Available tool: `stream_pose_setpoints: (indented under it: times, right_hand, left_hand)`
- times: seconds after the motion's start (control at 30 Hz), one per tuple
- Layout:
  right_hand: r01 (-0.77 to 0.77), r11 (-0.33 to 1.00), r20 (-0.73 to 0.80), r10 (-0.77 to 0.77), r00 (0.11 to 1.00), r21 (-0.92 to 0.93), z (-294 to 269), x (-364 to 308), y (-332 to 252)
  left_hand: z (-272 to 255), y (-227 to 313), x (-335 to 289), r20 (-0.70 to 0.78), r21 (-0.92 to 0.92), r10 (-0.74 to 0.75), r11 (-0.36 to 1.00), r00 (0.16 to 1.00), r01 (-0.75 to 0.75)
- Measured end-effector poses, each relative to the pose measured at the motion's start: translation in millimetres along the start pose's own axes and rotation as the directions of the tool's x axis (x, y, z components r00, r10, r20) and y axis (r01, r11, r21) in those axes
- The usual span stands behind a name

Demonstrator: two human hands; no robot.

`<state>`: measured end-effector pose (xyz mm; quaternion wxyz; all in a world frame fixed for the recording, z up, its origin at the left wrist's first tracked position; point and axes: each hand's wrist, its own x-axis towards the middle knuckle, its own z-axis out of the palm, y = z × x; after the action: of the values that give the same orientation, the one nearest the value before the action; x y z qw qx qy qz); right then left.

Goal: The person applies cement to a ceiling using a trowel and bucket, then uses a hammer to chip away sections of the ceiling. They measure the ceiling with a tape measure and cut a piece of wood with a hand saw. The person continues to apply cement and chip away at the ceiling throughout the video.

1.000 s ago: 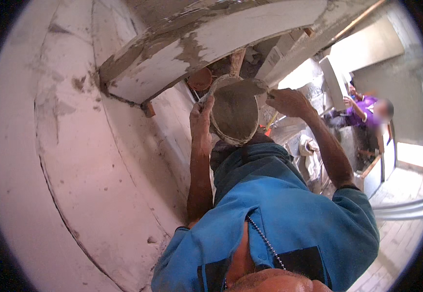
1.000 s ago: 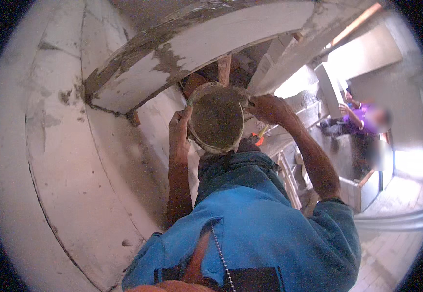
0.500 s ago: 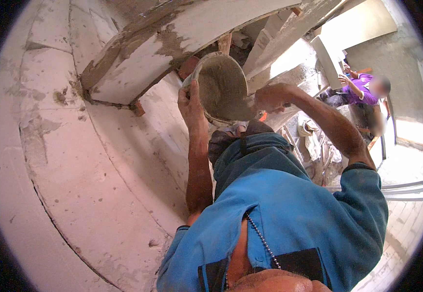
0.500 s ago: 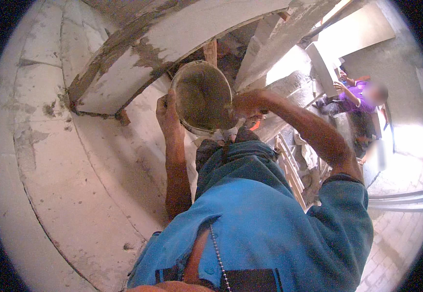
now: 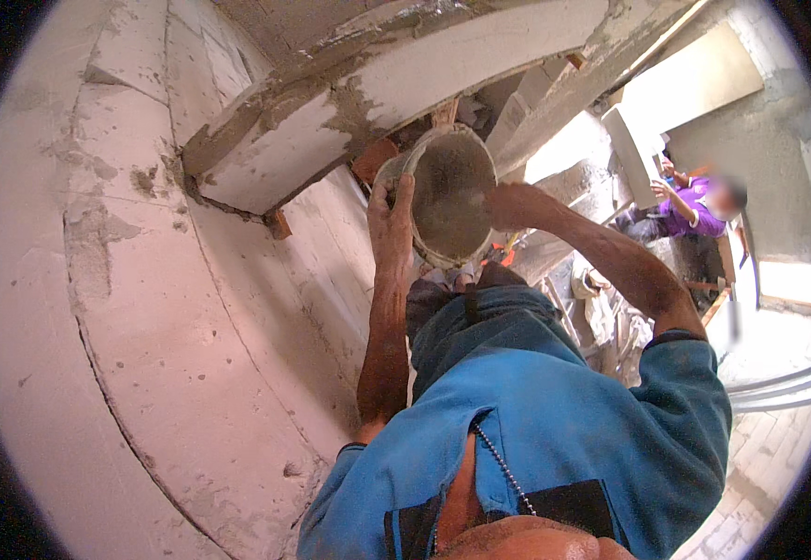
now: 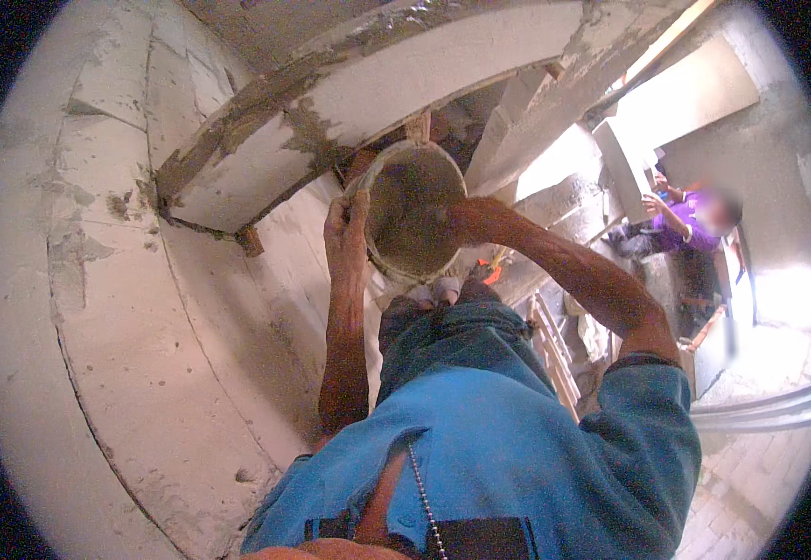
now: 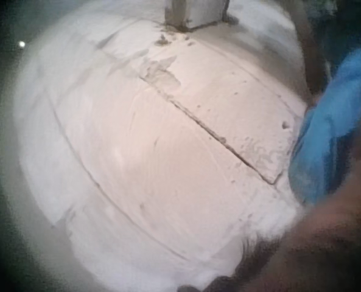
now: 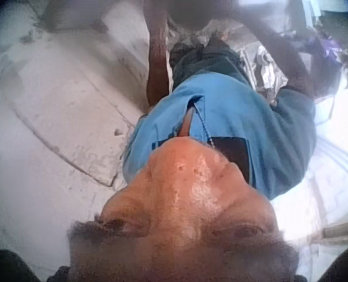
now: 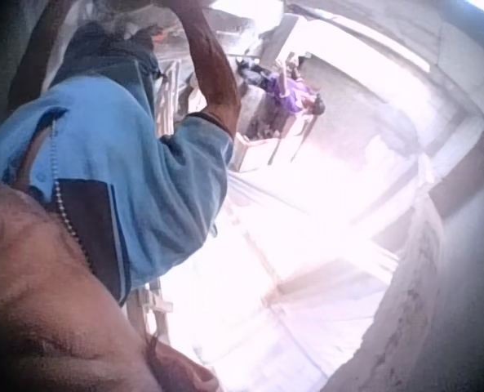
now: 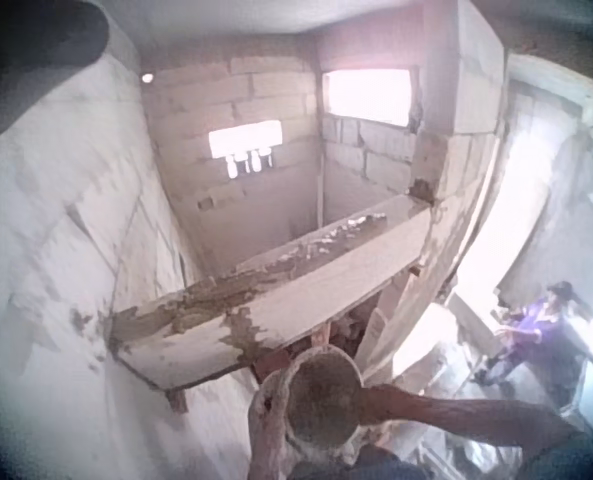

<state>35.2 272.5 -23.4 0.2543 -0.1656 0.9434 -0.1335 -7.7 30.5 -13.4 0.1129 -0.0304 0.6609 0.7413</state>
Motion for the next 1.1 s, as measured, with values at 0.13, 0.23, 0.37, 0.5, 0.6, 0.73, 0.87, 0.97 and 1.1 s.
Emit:
stream_pose_setpoints:
  times: [0.13,0.23,0.37,0.5,0.6,0.73,0.87,0.97,1.1]
  right_hand:
    - [-0.181,0.887,0.301,0.051,0.952,0.425,-12.3,-1.1,6.8]
    - [-0.334,0.755,0.405,0.099,0.909,0.564,-28.5,-24.8,6.5]
    - [-0.152,0.479,0.159,0.027,0.987,0.864,-8.9,-46.4,23.8]
    - [-0.118,0.548,0.082,0.09,0.993,0.828,-20.1,-38.6,23.1]
    - [-0.109,0.62,0.085,0.067,0.994,0.777,-64.4,-42.9,13.1]
    - [0.033,0.344,-0.013,-0.062,0.998,0.938,-119.1,-33.0,33.6]
    - [0.049,0.85,-0.003,-0.055,0.998,0.525,-244.9,-13.1,-40.6]
    - [0.312,0.915,-0.399,-0.394,0.828,-0.257,-280.9,28.3,-81.5]
    - [0.085,0.733,-0.329,-0.402,0.855,-0.675,-284.2,60.1,-108.4]
  left_hand:
    - [-19.8,-3.9,-1.7,-0.037,-0.115,-0.101,0.989,0.994,0.096]
    - [-40.8,-26.9,3.3,-0.057,-0.136,-0.163,0.979,0.985,0.154]
    - [-40.1,-5.4,-1.1,-0.032,-0.377,-0.199,0.91,0.979,0.173]
    - [-38.8,6.3,-9.3,0.024,-0.415,-0.212,0.887,0.977,0.202]
    - [-38.0,13.4,-8.8,0.019,-0.404,-0.157,0.902,0.987,0.151]
    - [-35.7,8.4,-10.8,-0.123,-0.253,-0.299,0.932,0.946,0.261]
    - [-43.6,-25.0,-0.4,-0.041,-0.355,-0.266,0.905,0.963,0.234]
    - [-35.5,-7.7,-7.9,-0.108,-0.321,-0.285,0.917,0.952,0.238]
    - [-34.9,4.8,-17.1,-0.148,-0.327,-0.354,0.899,0.924,0.292]
